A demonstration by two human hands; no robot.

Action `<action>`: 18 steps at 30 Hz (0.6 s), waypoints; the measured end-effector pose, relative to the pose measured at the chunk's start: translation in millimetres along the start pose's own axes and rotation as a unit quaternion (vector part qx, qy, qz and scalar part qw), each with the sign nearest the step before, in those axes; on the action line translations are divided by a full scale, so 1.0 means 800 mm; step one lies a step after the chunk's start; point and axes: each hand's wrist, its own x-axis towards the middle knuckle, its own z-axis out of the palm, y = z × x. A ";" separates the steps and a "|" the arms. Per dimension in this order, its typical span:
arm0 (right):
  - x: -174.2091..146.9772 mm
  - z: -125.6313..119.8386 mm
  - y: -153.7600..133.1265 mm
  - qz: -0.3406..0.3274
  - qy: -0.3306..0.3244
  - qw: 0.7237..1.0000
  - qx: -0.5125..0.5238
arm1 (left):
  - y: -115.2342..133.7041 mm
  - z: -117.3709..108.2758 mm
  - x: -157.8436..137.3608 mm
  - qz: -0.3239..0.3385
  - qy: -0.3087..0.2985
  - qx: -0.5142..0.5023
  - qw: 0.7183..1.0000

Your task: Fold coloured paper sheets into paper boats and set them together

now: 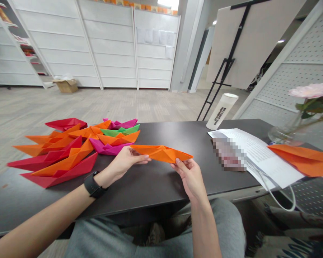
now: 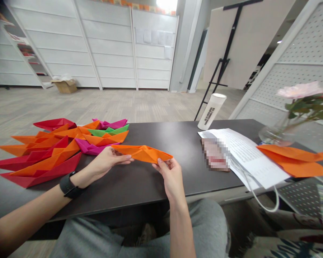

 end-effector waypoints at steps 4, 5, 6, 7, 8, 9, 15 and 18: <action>-0.001 0.000 -0.005 0.033 -0.013 0.999 0.024 | 0.000 0.003 0.001 0.009 0.000 0.006 1.000; -0.002 0.000 -0.006 0.036 -0.019 0.999 0.023 | 0.000 0.003 0.001 0.013 -0.001 0.008 1.000; -0.004 0.000 -0.007 0.036 -0.026 0.999 0.019 | 0.000 0.003 0.001 0.018 -0.004 0.011 1.000; -0.005 0.001 -0.008 0.034 -0.037 0.999 0.014 | 0.000 0.004 0.000 0.022 -0.008 0.013 1.000; -0.006 0.002 -0.008 0.031 -0.049 0.998 0.010 | 0.001 0.004 0.000 0.024 -0.013 0.016 0.999; -0.008 0.002 -0.008 0.029 -0.061 0.998 0.006 | 0.001 0.005 -0.001 0.025 -0.019 0.019 0.999; -0.004 0.005 0.000 0.034 -0.049 0.998 0.016 | 0.003 0.009 -0.002 0.025 -0.014 0.022 0.999; -0.005 0.007 0.000 0.026 -0.032 0.999 0.021 | 0.004 0.011 -0.002 0.034 0.001 0.017 0.999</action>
